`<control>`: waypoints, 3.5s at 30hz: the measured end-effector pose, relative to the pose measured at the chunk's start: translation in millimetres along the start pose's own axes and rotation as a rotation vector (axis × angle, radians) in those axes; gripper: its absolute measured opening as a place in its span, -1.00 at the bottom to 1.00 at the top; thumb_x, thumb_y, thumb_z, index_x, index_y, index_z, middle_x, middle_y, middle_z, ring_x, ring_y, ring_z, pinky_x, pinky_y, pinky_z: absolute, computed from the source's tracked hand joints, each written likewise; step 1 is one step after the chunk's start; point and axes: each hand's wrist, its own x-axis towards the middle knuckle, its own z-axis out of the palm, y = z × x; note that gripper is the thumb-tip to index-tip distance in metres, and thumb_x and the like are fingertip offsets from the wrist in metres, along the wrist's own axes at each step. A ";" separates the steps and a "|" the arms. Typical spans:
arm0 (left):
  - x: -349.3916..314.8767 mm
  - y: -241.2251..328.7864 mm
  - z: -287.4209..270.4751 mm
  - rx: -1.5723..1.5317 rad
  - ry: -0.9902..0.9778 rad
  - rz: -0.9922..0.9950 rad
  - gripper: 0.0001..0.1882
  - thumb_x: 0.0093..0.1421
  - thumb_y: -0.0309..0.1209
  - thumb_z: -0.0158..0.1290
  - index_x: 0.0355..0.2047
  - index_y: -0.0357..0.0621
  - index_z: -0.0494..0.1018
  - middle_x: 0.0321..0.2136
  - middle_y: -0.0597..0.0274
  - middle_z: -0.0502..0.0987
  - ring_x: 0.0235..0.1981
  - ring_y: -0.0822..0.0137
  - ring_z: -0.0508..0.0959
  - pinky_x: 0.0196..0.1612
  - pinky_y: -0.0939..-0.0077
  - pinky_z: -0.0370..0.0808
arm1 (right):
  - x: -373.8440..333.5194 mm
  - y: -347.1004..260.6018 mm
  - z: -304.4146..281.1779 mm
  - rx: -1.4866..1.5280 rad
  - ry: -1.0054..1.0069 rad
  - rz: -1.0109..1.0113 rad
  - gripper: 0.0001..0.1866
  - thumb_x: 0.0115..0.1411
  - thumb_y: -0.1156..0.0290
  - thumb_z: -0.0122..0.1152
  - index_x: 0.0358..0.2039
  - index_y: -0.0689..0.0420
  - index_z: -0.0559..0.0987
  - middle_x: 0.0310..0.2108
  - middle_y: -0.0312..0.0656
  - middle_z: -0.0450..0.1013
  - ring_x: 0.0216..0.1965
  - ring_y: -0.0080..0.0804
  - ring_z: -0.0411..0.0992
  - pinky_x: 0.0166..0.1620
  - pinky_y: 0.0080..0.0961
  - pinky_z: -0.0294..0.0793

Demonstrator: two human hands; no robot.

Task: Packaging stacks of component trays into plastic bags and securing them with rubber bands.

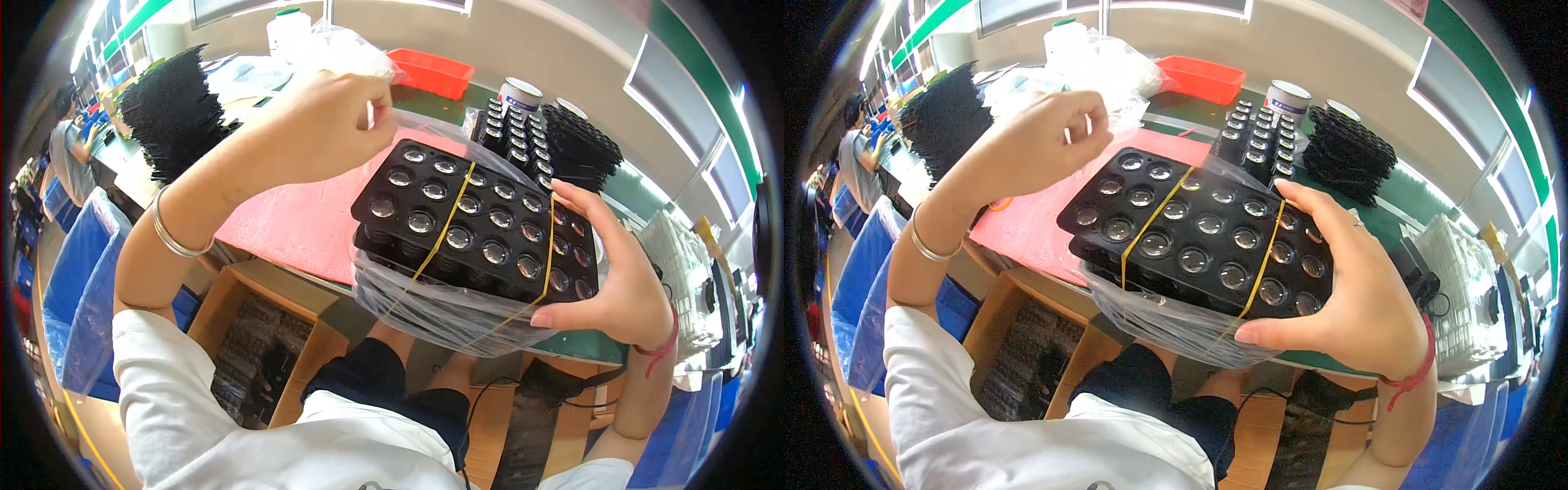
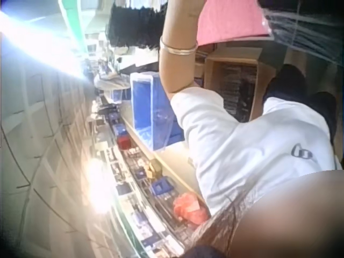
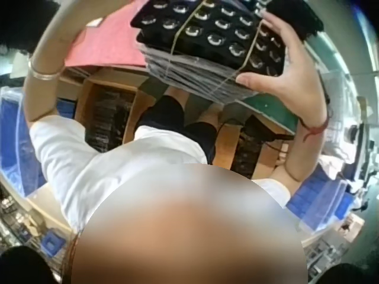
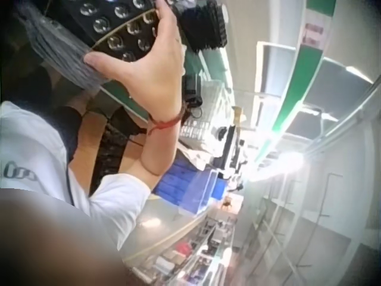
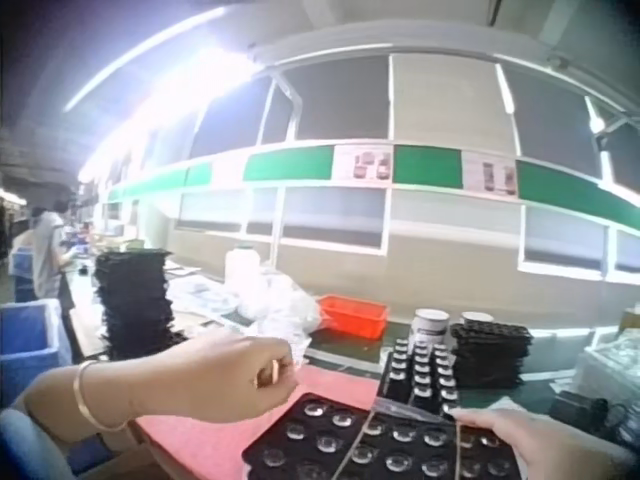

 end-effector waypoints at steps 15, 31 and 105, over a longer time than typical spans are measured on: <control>-29.4 -18.0 21.6 -1.155 -0.198 -0.108 -0.38 0.16 0.13 0.08 -0.08 -0.20 0.34 -0.15 0.21 0.42 -0.13 0.46 0.42 -0.07 0.53 0.37 | -14.3 17.0 12.6 0.087 0.188 0.073 0.26 -0.39 0.10 0.64 0.26 0.29 0.10 0.15 0.11 0.22 0.20 -0.12 0.19 0.24 -0.32 0.13; -53.1 2.5 115.1 -1.337 0.189 0.035 0.23 -0.16 -0.17 0.37 0.33 -0.37 -0.19 0.30 -0.08 -0.01 0.34 0.12 0.01 0.35 0.19 -0.09 | -51.9 77.3 98.0 0.958 0.661 0.014 -0.18 0.32 -0.25 -0.39 0.31 0.20 0.08 0.28 -0.16 0.13 0.30 -0.28 0.08 0.33 -0.30 0.01; -13.6 -127.7 -55.4 0.222 0.181 -0.253 -0.68 0.13 -0.16 0.13 -0.43 -0.22 0.59 -0.67 0.05 0.51 -0.62 0.24 0.51 -0.44 0.41 0.44 | 130.1 -26.6 63.1 -0.580 0.350 0.029 -0.83 0.01 0.37 0.11 -0.55 0.20 0.57 -0.53 0.08 0.50 -0.40 0.07 0.52 -0.26 -0.13 0.52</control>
